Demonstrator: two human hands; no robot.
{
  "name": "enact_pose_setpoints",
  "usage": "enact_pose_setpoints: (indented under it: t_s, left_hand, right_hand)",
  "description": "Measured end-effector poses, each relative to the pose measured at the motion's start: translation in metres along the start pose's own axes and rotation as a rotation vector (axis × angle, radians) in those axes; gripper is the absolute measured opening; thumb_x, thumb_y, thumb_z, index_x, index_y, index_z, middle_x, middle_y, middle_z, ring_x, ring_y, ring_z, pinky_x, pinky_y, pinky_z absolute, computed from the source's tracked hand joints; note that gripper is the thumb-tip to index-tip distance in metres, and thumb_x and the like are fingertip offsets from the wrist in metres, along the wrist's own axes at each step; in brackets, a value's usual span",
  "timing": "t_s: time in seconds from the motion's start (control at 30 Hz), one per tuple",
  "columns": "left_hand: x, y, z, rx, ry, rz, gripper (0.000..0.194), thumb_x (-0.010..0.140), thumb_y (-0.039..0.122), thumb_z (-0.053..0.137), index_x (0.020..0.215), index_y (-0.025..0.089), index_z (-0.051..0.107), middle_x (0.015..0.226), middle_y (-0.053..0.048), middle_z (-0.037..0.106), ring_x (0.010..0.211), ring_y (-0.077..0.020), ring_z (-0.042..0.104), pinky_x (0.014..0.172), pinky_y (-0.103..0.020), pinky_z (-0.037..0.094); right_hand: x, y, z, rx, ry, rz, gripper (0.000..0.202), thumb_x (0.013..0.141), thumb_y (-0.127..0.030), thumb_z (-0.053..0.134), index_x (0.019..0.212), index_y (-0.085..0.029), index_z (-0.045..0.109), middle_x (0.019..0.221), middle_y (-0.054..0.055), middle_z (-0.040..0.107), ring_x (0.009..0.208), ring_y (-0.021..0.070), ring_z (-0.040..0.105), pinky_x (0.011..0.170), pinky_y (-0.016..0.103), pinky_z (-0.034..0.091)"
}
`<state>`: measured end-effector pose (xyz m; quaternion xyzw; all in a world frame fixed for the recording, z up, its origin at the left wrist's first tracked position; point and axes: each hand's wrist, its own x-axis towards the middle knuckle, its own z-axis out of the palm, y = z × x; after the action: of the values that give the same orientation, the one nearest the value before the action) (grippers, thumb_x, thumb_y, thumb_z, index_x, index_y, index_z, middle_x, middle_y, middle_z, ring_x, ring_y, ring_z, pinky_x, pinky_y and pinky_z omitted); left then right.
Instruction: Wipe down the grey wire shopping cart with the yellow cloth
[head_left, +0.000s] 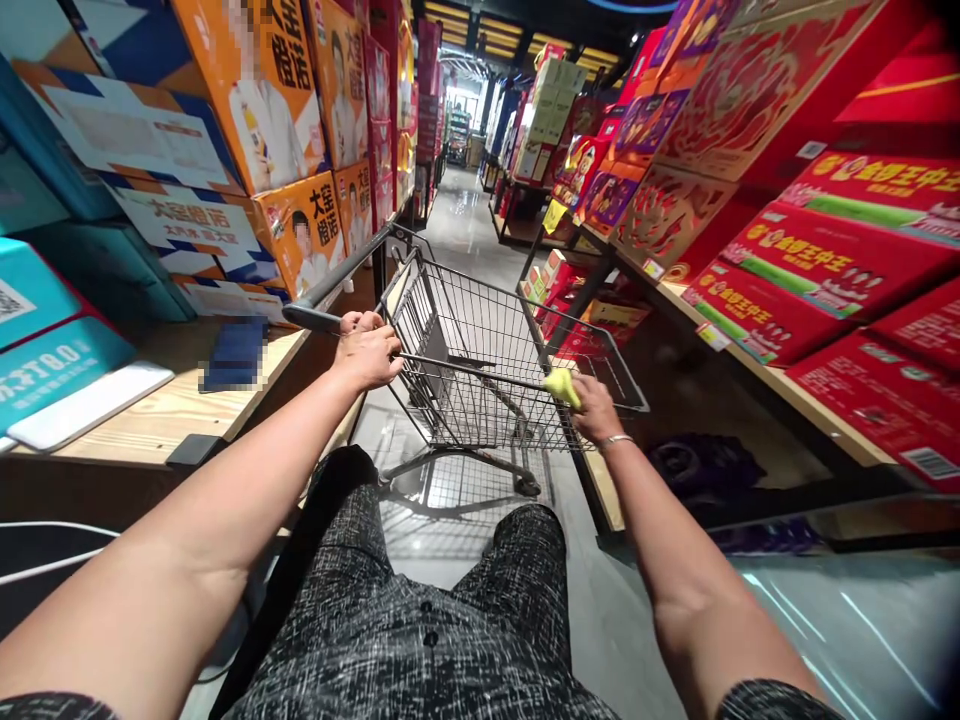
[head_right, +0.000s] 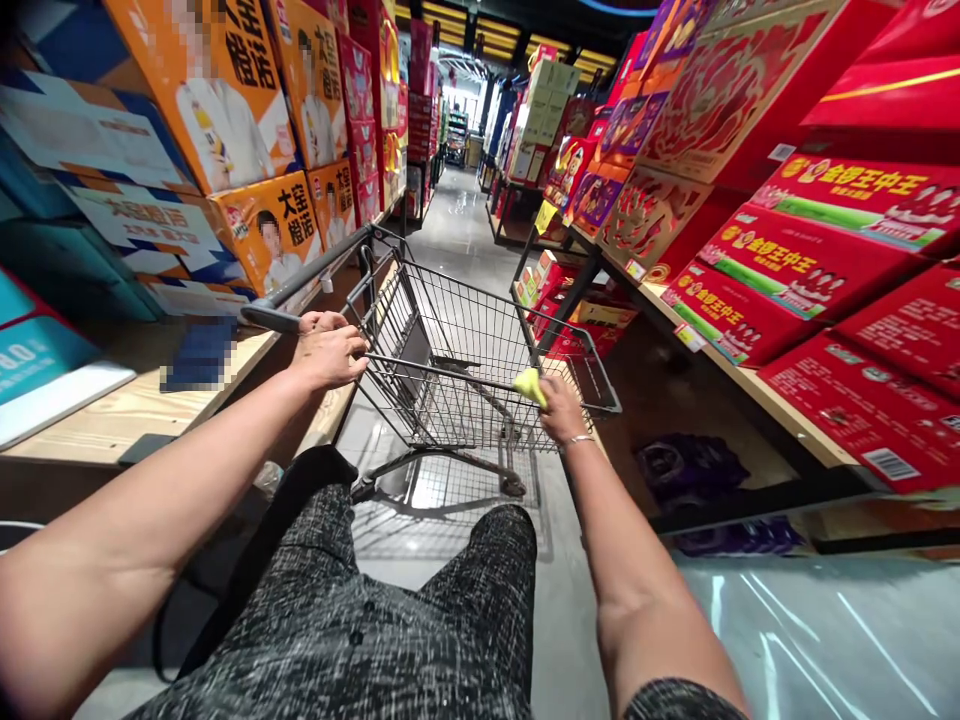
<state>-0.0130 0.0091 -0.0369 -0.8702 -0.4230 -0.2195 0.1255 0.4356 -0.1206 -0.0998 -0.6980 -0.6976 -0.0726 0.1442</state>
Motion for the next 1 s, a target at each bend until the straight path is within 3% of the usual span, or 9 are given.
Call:
enact_pose_setpoints:
  t_s: [0.1,0.17,0.27,0.37,0.47,0.53,0.7,0.87,1.0]
  left_hand:
    - [0.003,0.002,-0.004,0.029,-0.077,-0.071,0.019,0.083,0.04,0.061,0.085,0.028,0.076,0.1,-0.005,0.069,0.122,-0.0341,0.044,0.111,-0.056,0.015]
    - [0.004,0.009,-0.005,0.053,-0.13,-0.068,0.023,0.084,0.042,0.062,0.098,0.03,0.077,0.111,-0.006,0.069,0.13,-0.0362,0.04,0.115,-0.057,0.006]
    - [0.006,0.031,-0.001,0.105,-0.265,0.041,0.043,0.084,0.04,0.065,0.125,0.028,0.068,0.118,-0.009,0.068,0.131,-0.0358,0.043,0.118,-0.057,0.001]
    - [0.014,0.059,0.009,0.077,-0.4,0.088,0.065,0.086,0.044,0.062,0.146,0.021,0.051,0.125,-0.013,0.066,0.118,-0.0328,0.055,0.113,-0.052,0.02]
    - [0.025,0.076,0.017,-0.063,-0.468,0.019,0.062,0.089,0.056,0.055,0.144,0.027,0.053,0.136,-0.009,0.062,0.12,-0.0345,0.052,0.101,-0.05,0.032]
    - [0.031,0.078,0.021,-0.185,-0.468,-0.047,0.052,0.092,0.06,0.048,0.132,0.031,0.062,0.131,-0.005,0.067,0.122,-0.0328,0.05,0.1,-0.051,0.03]
    - [0.031,0.072,0.03,-0.37,-0.351,-0.073,0.042,0.097,0.056,0.039,0.105,0.03,0.071,0.109,-0.001,0.075,0.112,-0.0262,0.053,0.101,-0.052,0.023]
    - [0.028,0.075,0.037,-0.399,-0.232,-0.078,0.039,0.096,0.055,0.043,0.096,0.028,0.071,0.094,-0.002,0.074,0.107,-0.0249,0.054,0.101,-0.053,0.02]
    - [0.034,0.076,0.043,-0.408,-0.206,-0.078,0.036,0.095,0.054,0.047,0.092,0.028,0.071,0.092,-0.002,0.073,0.106,-0.0253,0.054,0.101,-0.053,0.02]
  right_hand:
    - [-0.025,0.049,-0.005,-0.124,-0.03,0.297,0.057,0.069,-0.009,0.057,0.124,-0.022,0.06,0.134,0.011,0.051,0.111,0.0284,0.045,0.088,0.041,0.041]
    - [-0.028,0.046,-0.001,-0.169,-0.009,0.423,0.054,0.073,-0.009,0.055,0.125,-0.023,0.059,0.133,0.012,0.05,0.111,0.0284,0.043,0.089,0.042,0.04]
    - [-0.019,-0.005,0.021,-0.155,0.131,0.566,0.049,0.076,-0.009,0.051,0.124,-0.021,0.058,0.135,0.014,0.045,0.115,0.0307,0.039,0.092,0.047,0.041]
    - [-0.007,-0.08,0.056,-0.046,0.329,0.511,0.057,0.07,-0.006,0.054,0.125,-0.018,0.056,0.142,0.016,0.036,0.126,0.0344,0.03,0.102,0.052,0.038]
    - [0.006,-0.14,0.082,0.051,0.46,0.233,0.052,0.073,-0.005,0.053,0.122,-0.023,0.058,0.142,0.013,0.034,0.131,0.0327,0.026,0.108,0.054,0.035]
    - [0.015,-0.158,0.09,0.071,0.463,-0.017,0.045,0.08,-0.008,0.053,0.119,-0.03,0.061,0.142,0.009,0.039,0.133,0.0295,0.027,0.11,0.051,0.034]
    - [0.016,-0.133,0.11,-0.007,0.249,-0.339,0.036,0.092,-0.018,0.054,0.116,-0.041,0.068,0.139,0.001,0.053,0.134,0.0251,0.034,0.111,0.049,0.031]
    - [-0.03,-0.086,0.159,-0.075,-0.191,-0.32,0.035,0.091,-0.023,0.058,0.118,-0.04,0.071,0.135,0.001,0.061,0.127,0.027,0.045,0.107,0.051,0.037]
    - [-0.06,-0.072,0.18,-0.096,-0.236,-0.267,0.026,0.087,-0.021,0.063,0.1,-0.038,0.077,0.121,0.003,0.068,0.113,0.0264,0.052,0.094,0.045,0.044]
